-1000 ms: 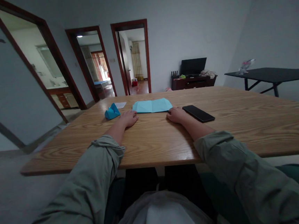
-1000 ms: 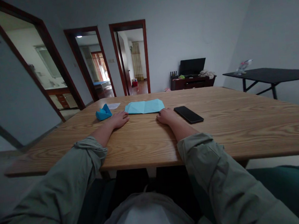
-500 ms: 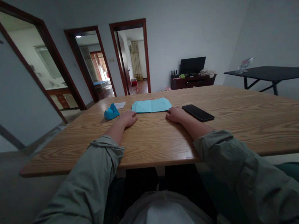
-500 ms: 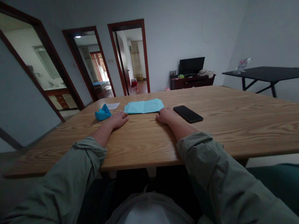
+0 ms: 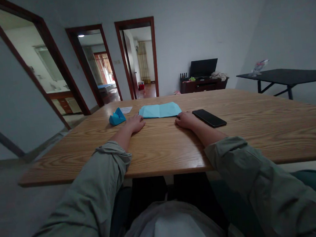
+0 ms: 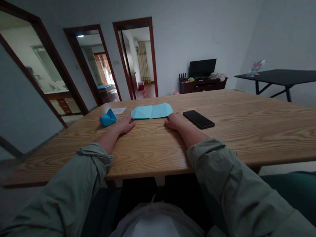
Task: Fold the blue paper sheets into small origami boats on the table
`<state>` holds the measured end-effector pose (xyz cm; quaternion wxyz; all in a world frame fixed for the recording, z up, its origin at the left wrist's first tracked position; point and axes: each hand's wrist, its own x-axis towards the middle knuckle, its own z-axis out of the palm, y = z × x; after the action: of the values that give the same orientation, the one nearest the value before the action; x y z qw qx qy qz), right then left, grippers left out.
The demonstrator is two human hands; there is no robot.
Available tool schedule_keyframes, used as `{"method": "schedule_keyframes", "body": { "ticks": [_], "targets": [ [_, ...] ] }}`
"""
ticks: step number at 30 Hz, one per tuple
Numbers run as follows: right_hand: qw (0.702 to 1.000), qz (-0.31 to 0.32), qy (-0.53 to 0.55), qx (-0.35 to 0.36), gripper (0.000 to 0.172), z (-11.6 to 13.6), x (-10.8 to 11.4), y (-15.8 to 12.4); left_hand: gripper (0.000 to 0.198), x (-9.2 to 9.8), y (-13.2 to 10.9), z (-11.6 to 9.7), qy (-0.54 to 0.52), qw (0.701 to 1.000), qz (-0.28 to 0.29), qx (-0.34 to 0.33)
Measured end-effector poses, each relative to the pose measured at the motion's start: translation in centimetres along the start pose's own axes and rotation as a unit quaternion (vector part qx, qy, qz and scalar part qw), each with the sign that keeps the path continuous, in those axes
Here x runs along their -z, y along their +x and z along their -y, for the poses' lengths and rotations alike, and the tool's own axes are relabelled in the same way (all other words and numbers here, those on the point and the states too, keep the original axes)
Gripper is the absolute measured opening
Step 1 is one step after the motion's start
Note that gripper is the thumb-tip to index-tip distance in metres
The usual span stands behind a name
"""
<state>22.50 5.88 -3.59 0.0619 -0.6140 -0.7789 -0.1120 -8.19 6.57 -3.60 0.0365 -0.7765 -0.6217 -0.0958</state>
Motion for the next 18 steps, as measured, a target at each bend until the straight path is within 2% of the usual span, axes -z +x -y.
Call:
{"method": "schedule_keyframes", "body": {
  "ticks": [11, 18],
  "targets": [
    [1.0, 0.019, 0.001, -0.011, 0.043, 0.21, 0.51, -0.25, 0.055, -0.11, -0.01, 0.09, 0.005, 1.0, 0.001, 0.003],
    [1.0, 0.016, -0.007, -0.007, 0.043, 0.22, 0.56, -0.2, 0.061, -0.16, 0.39, 0.13, 0.03, 0.999, 0.033, 0.014]
  ]
}}
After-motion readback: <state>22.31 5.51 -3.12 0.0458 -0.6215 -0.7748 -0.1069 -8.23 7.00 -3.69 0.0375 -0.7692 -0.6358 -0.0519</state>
